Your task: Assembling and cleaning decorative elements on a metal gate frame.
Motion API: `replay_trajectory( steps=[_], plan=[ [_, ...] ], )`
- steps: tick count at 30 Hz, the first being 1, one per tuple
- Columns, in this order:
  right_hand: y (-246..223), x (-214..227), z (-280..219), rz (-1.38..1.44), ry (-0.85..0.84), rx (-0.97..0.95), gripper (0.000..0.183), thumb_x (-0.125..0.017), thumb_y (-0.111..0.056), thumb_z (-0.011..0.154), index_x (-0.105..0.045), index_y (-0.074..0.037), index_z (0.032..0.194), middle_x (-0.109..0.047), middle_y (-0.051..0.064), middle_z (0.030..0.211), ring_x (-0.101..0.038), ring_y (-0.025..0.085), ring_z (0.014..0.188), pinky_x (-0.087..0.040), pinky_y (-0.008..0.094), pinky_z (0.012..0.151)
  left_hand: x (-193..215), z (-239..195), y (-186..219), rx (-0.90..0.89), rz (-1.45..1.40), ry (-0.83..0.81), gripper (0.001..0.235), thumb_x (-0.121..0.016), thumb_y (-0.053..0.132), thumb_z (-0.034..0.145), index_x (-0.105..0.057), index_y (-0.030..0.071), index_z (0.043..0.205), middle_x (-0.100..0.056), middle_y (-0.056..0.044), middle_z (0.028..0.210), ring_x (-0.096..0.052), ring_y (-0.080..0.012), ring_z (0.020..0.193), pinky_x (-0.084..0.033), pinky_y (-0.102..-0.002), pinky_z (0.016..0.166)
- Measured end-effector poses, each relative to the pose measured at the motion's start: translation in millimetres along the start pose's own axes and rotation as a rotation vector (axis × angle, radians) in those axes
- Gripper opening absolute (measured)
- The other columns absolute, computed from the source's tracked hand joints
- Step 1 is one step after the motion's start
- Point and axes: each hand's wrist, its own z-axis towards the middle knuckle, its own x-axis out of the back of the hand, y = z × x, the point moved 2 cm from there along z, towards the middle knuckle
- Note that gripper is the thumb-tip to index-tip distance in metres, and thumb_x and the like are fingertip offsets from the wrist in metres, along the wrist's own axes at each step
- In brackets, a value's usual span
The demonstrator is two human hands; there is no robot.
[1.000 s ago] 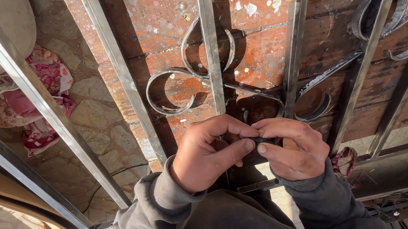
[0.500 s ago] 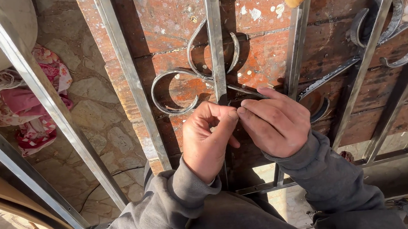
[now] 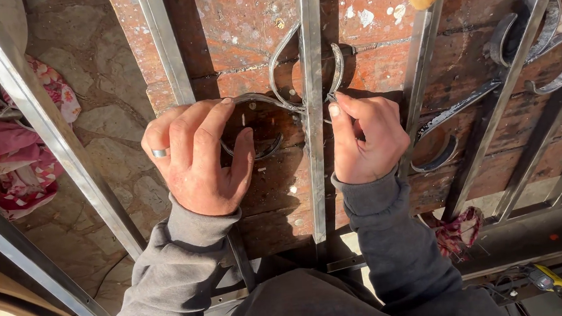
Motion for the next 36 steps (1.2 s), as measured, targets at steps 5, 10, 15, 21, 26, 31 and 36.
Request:
replay_trajectory(
  steps=[5,10,15,21,26,31,36],
  plan=[
    [0.5,-2.8,-3.0,-0.108,0.067,0.035,0.022,-0.08,0.005,0.094,-0.073,-0.005,0.112,-0.069,0.007,0.092,-0.059,0.022,0.082,-0.051,0.037,0.082,-5.1,-2.0,-14.0,-0.054,-0.009,0.013,0.049,-0.086,0.015,0.095,-0.061,0.011,0.137,-0.061,-0.006,0.134,-0.049,-0.0301,0.125,-0.035,-0.041,0.11],
    [-5.7,1.4,2.4,-0.184,-0.003,0.196,0.027,-0.078,0.008,0.094,-0.069,-0.003,0.117,-0.066,0.009,0.096,-0.063,0.028,0.09,-0.054,0.044,0.099,-2.9,-2.5,-18.0,-0.062,-0.019,-0.012,0.047,-0.085,0.017,0.096,-0.062,0.01,0.136,-0.061,-0.005,0.134,-0.048,-0.0286,0.125,-0.033,-0.043,0.11],
    [-2.7,-2.6,-1.7,-0.239,-0.019,0.247,0.029,-0.078,0.011,0.093,-0.07,-0.002,0.118,-0.062,0.009,0.093,-0.064,0.026,0.088,-0.053,0.05,0.112,-4.8,0.0,-20.8,-0.068,-0.039,-0.01,0.045,-0.084,0.019,0.096,-0.063,0.009,0.134,-0.061,-0.006,0.132,-0.048,-0.0286,0.124,-0.033,-0.044,0.108],
    [-1.1,-8.6,-4.2,-0.257,0.016,0.224,0.027,-0.078,0.011,0.094,-0.07,0.0,0.117,-0.061,0.009,0.091,-0.062,0.025,0.085,-0.051,0.054,0.119,-4.8,-2.1,-23.4,-0.066,-0.055,-0.013,0.044,-0.084,0.02,0.097,-0.063,0.01,0.134,-0.061,-0.005,0.132,-0.047,-0.0288,0.124,-0.033,-0.044,0.109],
    [-2.5,-3.0,-0.5,-0.229,0.007,0.231,0.023,-0.078,0.009,0.097,-0.068,0.0,0.115,-0.064,0.009,0.094,-0.064,0.026,0.089,-0.048,0.054,0.121,-4.1,-2.5,-23.2,-0.056,-0.07,-0.025,0.043,-0.085,0.021,0.097,-0.063,0.01,0.133,-0.061,-0.006,0.132,-0.047,-0.0279,0.12,-0.032,-0.043,0.109],
    [-2.1,-4.3,-7.2,-0.262,-0.024,0.244,0.021,-0.077,0.008,0.098,-0.07,0.002,0.117,-0.058,0.01,0.089,-0.063,0.027,0.087,-0.046,0.054,0.123,-3.0,-5.2,-25.0,-0.045,-0.089,-0.053,0.044,-0.085,0.022,0.098,-0.064,0.009,0.134,-0.061,-0.005,0.132,-0.048,-0.0273,0.12,-0.031,-0.044,0.11],
    [-5.2,-8.7,-4.3,-0.276,-0.002,0.24,0.022,-0.075,0.008,0.098,-0.069,0.0,0.117,-0.059,0.01,0.088,-0.061,0.026,0.081,-0.045,0.055,0.124,-2.9,-4.4,-25.9,-0.065,-0.083,-0.032,0.043,-0.085,0.022,0.098,-0.064,0.01,0.134,-0.061,-0.006,0.132,-0.047,-0.0278,0.121,-0.032,-0.044,0.11]
  ],
)
